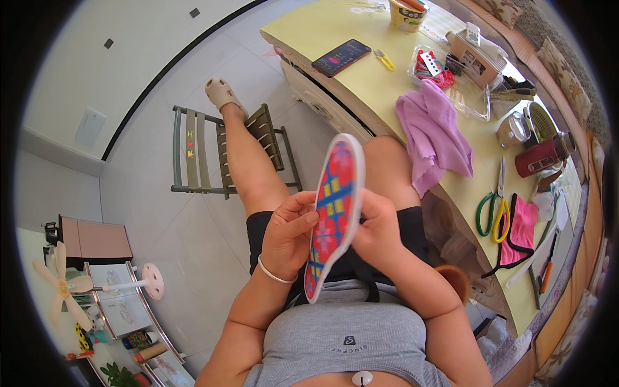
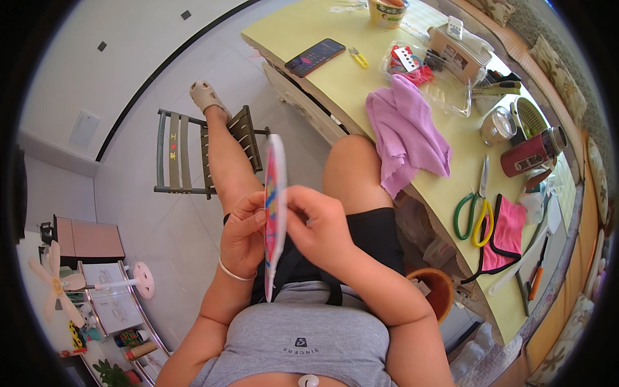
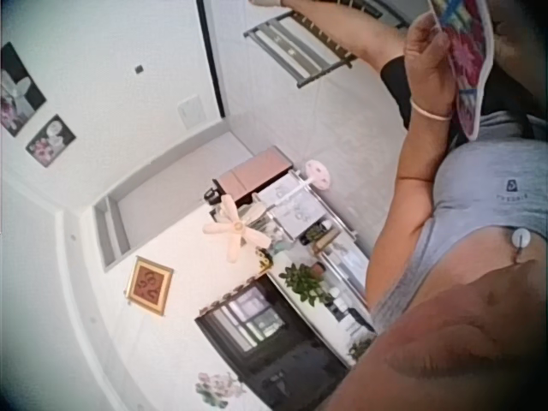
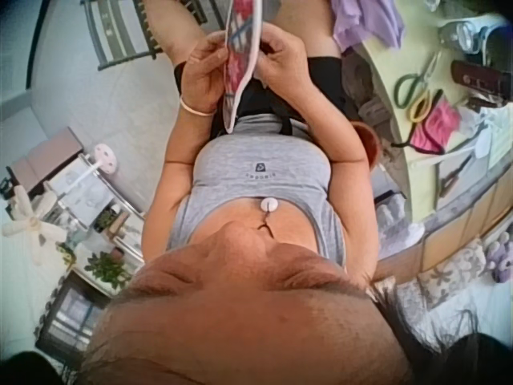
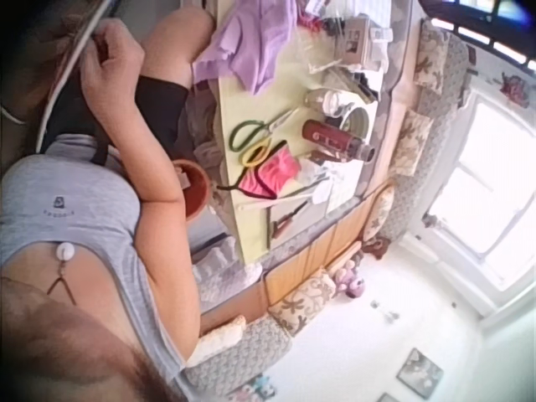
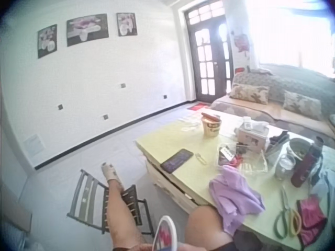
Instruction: The person is sewing a multicolored floral insole by hand using a needle and blue thread.
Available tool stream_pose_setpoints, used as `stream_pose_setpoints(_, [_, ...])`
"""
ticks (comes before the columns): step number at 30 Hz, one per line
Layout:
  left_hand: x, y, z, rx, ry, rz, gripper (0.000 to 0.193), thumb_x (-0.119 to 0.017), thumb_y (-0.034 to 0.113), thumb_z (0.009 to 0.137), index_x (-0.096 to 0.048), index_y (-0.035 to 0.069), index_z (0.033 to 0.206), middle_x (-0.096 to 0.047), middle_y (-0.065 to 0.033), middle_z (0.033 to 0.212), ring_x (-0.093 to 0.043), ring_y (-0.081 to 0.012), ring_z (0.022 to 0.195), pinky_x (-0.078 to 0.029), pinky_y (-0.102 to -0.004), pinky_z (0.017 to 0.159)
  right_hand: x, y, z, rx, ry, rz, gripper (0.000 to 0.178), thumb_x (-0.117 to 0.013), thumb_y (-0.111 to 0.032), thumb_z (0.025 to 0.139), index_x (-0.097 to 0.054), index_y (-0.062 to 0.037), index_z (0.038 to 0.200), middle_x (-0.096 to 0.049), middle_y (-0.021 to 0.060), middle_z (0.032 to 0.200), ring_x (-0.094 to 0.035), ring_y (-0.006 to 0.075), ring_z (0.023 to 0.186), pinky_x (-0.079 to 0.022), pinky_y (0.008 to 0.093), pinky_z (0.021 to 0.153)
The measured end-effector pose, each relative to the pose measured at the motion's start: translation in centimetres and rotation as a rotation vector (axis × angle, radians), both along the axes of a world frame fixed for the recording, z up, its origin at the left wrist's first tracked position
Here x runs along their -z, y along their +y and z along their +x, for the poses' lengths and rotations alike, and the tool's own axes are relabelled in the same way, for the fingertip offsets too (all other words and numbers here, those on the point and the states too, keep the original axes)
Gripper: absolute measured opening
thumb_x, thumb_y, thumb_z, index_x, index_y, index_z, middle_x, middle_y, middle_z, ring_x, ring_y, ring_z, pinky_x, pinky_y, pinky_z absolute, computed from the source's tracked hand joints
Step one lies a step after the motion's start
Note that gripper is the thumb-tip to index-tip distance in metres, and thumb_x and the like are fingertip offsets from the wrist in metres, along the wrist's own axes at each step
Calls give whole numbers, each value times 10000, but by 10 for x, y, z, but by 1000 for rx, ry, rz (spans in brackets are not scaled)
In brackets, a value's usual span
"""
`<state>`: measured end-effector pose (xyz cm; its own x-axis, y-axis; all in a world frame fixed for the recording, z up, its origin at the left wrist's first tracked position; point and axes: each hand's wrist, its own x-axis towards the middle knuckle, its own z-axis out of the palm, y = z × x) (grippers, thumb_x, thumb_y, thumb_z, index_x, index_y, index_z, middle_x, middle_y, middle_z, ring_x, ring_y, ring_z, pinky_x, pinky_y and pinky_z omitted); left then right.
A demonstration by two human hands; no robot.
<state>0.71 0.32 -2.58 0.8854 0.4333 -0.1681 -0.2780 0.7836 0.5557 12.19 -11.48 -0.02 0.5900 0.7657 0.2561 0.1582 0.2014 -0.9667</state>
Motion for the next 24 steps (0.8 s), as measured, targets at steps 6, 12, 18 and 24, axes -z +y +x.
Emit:
stream_pose_setpoints(6, [-6,-8,1,-61,67,158,333,-609,-114,823,-607,-14,1140,-684,-109,888,-652,-136,784,-528,-248,748,14,-3,6,22,292,57,170,-626,20,856,-628,20,1026,-689,48,948,-631,95,856,-518,245,751])
stream_pose_setpoints(12, [-9,-6,1,-211,193,487,279,-634,-81,835,-594,-49,1109,-675,-89,844,-637,-107,737,-522,-227,698,24,1,25,415,254,172,202,-621,-10,879,-594,12,1078,-637,55,956,-584,105,861,-485,270,740])
stream_pose_setpoints(18, [-3,-15,1,-257,262,695,241,-656,-41,842,-591,-59,1074,-658,-57,816,-622,-71,736,-509,-201,669,6,6,12,310,-853,75,239,-688,3,642,-703,-86,864,-622,44,857,-567,249,804,-482,338,694])
stream_pose_setpoints(24, [12,1,2,-309,304,779,250,-659,-46,833,-598,-64,1075,-634,-22,803,-583,-41,701,-477,-181,636,-9,-2,-11,-4,289,319,81,-580,-39,896,-579,3,965,-659,150,966,-641,226,826,-549,332,740])
